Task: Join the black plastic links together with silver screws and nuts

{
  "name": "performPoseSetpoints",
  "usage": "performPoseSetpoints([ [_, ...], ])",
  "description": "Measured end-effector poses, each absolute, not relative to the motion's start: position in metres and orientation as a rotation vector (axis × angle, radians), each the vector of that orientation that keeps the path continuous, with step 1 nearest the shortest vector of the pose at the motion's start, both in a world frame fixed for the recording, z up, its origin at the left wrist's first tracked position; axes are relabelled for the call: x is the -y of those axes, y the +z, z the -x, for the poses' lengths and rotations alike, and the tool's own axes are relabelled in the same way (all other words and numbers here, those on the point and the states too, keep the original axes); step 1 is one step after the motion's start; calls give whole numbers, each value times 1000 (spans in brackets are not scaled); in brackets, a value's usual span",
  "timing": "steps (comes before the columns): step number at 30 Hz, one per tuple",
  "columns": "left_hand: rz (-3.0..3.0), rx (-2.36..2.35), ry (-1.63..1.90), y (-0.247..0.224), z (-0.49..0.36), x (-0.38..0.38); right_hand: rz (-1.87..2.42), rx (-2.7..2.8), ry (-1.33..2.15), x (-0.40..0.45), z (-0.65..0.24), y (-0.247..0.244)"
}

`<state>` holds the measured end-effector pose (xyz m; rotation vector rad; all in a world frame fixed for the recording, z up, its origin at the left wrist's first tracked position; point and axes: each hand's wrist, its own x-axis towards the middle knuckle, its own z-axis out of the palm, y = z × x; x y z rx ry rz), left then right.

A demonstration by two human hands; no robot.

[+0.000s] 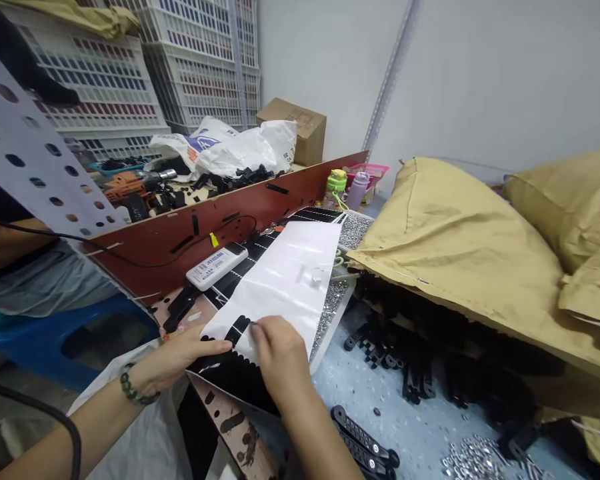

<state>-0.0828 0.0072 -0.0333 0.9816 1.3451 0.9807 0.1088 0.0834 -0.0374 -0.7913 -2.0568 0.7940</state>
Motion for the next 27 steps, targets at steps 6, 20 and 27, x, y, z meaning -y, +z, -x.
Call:
performPoseSetpoints([
  [6, -1270, -2142, 1338, -30, 67, 18, 932, 1754, 523, -81, -141, -26],
  [20, -1961, -1415, 718, -27, -16, 45, 906, 2166, 720, 7, -211, -28],
  [27, -2449, -1389, 617, -44, -54, 35, 1523, 1428, 943, 6, -289, -60],
])
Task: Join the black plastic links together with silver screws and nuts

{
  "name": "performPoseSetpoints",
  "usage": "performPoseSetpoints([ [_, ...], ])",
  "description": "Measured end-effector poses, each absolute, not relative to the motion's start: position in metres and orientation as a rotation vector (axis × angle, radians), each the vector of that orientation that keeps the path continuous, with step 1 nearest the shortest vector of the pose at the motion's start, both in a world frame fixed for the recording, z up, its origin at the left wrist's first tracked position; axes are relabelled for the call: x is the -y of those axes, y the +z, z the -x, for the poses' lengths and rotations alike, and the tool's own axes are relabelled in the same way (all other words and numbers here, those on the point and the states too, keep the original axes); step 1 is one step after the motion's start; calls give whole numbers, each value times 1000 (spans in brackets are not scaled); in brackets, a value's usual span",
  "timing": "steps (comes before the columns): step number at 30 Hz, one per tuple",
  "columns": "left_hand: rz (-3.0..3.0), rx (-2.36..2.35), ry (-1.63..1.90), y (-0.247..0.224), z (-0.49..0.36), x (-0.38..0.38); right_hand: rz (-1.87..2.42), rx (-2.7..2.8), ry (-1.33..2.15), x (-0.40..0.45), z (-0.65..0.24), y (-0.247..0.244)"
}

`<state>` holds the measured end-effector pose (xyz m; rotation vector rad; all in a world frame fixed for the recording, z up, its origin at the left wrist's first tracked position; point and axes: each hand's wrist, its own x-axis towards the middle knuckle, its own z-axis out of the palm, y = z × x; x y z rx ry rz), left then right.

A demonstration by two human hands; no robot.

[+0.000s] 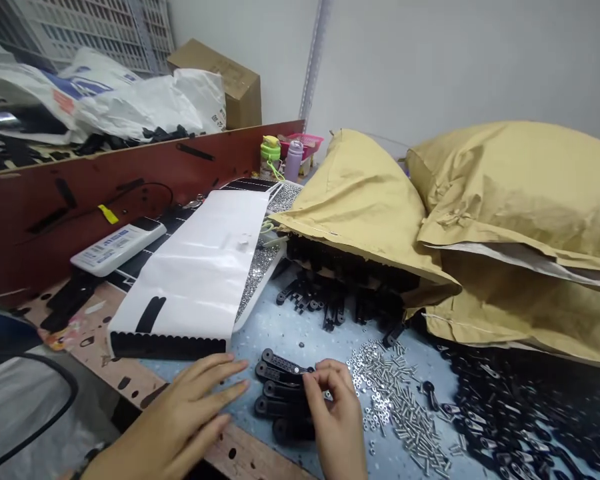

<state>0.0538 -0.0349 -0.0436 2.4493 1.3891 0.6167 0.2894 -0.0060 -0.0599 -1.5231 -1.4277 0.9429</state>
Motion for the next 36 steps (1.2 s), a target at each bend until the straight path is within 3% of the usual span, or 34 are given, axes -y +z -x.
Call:
performPoseSetpoints([
  [6, -2766, -1397, 484, -60, -78, 30, 1528, 1155, 1220, 0, -283, -76],
  [13, -2723, -1363, 475, -54, -80, 33, 1506, 1373, 914, -2, -278, -80],
  [28, -2664, -1314, 437, -58, -83, 31, 1528, 1544, 952, -7, -286, -81],
  [36, -2675, -1312, 469, -59, -87, 27, 1589, 1727, 715, -9, -279, -73],
])
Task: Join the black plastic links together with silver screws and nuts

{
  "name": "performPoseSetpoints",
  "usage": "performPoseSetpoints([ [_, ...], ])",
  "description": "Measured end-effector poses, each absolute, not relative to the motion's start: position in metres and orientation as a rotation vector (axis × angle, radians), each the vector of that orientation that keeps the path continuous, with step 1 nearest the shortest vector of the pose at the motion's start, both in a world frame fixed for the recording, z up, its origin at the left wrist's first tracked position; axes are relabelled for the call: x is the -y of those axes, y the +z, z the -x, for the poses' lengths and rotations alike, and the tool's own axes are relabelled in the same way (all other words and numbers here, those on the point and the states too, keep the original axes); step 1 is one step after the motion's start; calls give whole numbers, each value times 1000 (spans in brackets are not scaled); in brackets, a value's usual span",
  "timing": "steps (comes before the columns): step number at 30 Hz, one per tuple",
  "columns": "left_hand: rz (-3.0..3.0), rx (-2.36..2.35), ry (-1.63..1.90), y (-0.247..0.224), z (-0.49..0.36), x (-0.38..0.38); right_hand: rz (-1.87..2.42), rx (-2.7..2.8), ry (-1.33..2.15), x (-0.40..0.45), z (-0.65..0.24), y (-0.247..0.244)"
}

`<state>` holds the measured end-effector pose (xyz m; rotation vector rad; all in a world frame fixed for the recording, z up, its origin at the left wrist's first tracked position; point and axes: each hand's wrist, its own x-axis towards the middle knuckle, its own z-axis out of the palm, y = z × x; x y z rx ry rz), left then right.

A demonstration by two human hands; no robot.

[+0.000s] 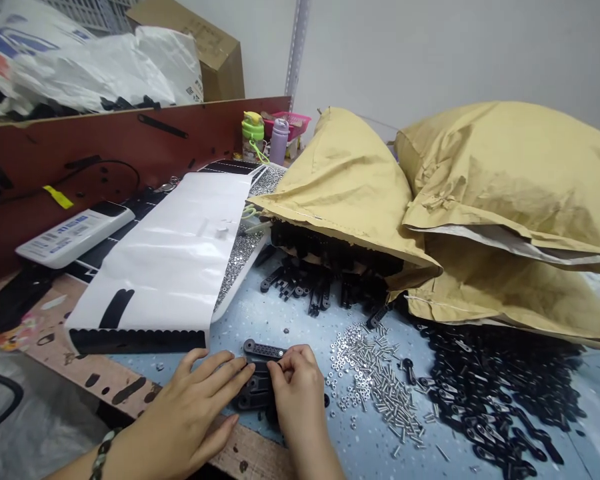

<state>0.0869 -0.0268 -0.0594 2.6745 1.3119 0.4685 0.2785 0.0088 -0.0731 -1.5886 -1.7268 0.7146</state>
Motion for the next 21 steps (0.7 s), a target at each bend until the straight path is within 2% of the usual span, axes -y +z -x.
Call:
performPoseSetpoints([
  [6, -2638, -1324, 465, -54, -87, 22, 1715, 2034, 329, -9, -292, -73],
  [14, -2272, -1280, 515, -36, -96, 20, 1211, 1974, 801, 5, -284, -46],
  [18, -2079, -1408, 621, -49, -92, 23, 1328, 1730, 922, -6, -288, -44],
  [21, -2196, -1490, 623, -63, -87, 24, 1443, 1531, 936, -21, -293, -50],
])
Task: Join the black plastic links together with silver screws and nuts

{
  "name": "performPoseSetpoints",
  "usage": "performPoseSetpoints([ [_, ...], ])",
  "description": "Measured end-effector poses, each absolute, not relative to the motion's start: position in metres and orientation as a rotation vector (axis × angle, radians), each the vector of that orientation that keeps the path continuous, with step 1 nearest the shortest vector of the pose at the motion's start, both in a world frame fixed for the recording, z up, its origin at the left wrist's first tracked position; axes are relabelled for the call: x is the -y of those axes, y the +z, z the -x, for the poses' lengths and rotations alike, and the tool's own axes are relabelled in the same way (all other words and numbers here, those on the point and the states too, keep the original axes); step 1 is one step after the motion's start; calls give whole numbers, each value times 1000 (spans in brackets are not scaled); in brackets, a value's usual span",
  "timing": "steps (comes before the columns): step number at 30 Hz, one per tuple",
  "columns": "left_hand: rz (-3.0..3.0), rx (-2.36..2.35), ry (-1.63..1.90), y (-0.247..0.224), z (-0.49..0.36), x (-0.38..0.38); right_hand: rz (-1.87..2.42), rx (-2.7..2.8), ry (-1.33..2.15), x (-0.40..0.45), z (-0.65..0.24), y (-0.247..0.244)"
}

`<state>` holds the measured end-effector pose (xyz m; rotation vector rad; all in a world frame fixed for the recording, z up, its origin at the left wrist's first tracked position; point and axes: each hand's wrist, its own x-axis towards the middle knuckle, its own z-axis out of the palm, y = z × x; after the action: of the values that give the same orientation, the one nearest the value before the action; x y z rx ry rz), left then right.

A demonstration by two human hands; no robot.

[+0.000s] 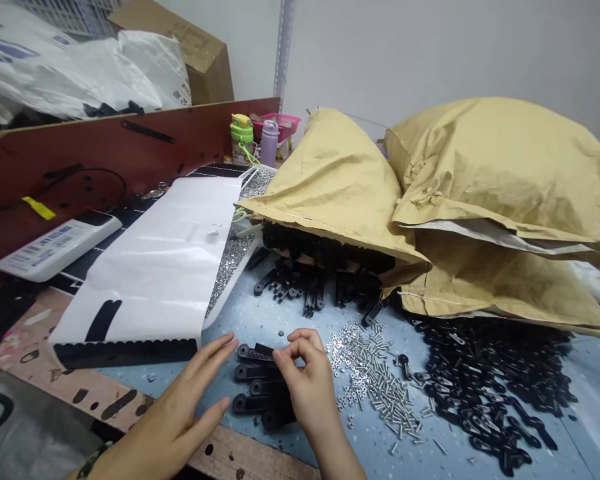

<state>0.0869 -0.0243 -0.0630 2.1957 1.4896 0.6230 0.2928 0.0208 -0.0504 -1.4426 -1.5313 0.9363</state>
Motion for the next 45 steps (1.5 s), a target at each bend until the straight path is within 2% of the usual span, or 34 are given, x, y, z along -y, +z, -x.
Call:
performPoseSetpoints([
  [7, -2626, -1466, 498, -73, -86, 20, 1507, 1539, 1005, -35, -284, -67],
  [17, -2642, -1465, 497, -72, -88, 17, 1588, 1593, 1049, -39, -283, -64],
  [24, -2586, -1470, 467, -72, -93, 11, 1702, 1769, 906, -38, -280, -62],
  [31, -2499, -1407, 555, -72, -98, 12, 1945, 2116, 521, -41, -285, -57],
  [35, -2310, -1409, 544, -73, -104, 16, 1682, 2033, 303, -12, -311, -64],
  [39, -2204, -1375, 528, -79, -122, 20, 1538, 1916, 272, 27, -320, -94],
  [45, -2207, -1386, 588, -93, -146, 17, 1363, 2269, 333, 34, -303, -115],
])
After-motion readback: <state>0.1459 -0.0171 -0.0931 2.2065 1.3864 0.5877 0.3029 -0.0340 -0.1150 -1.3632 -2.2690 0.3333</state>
